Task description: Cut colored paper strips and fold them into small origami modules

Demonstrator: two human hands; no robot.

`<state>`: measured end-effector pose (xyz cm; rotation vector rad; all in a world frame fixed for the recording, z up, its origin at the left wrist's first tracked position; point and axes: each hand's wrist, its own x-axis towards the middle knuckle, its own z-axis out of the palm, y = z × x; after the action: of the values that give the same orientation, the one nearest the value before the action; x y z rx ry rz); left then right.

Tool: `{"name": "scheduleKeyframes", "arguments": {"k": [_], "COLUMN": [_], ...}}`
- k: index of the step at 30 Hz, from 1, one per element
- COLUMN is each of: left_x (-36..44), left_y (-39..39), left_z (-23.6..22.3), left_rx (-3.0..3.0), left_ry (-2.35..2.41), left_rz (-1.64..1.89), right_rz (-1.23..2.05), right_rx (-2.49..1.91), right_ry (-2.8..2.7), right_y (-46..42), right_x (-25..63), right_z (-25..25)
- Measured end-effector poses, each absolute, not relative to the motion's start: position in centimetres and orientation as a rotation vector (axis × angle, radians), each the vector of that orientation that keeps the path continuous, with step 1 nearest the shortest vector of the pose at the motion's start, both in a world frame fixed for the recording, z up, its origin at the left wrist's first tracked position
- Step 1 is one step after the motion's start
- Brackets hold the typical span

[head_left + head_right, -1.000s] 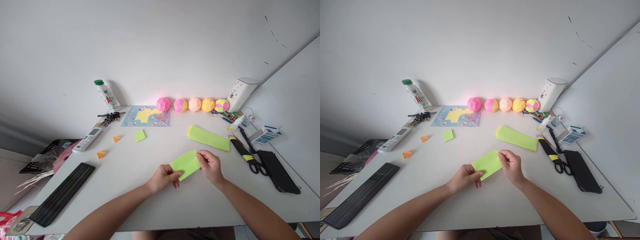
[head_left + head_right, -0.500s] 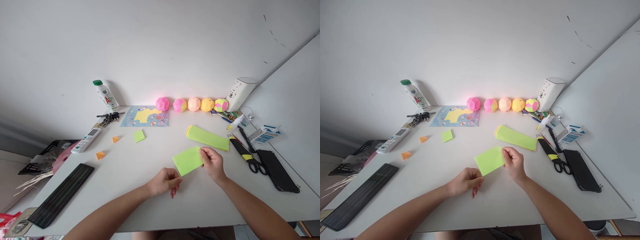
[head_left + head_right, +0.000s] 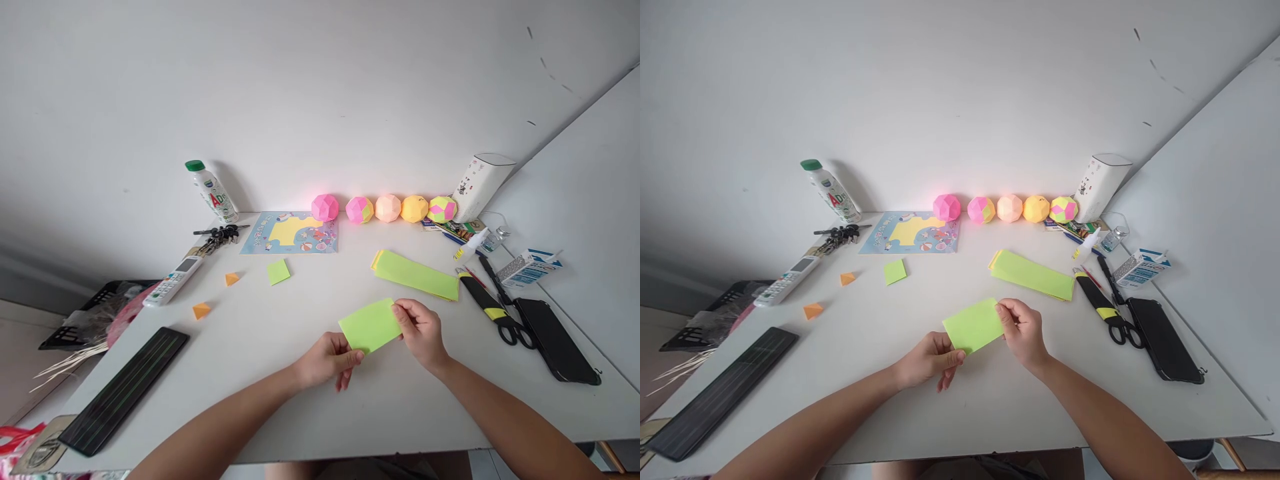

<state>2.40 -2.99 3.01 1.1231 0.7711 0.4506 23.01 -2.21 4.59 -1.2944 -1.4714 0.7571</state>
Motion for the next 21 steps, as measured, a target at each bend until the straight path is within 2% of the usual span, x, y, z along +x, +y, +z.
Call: {"name": "scheduleKeyframes", "arguments": {"k": [7,12,21], "left_x": [2.1,1.0,1.8], "left_y": [-2.3,-1.5,-2.4], "left_z": [3.1,3.0,2.7], "left_rx": [1.014,1.035,1.157], "left_ry": [0.898,1.023,0.781], "left_rz": [0.87,1.065,0.43], "right_rz": [0.931,1.217,1.324], "right_rx": [-1.257,-1.215,-1.113], "right_ry": [-1.402,-1.677,-1.846], "right_y": [-2.5,-2.2,-3.0], "right_x": [22.6,23.2,21.7], "right_z": [4.4,5.0,4.1]}}
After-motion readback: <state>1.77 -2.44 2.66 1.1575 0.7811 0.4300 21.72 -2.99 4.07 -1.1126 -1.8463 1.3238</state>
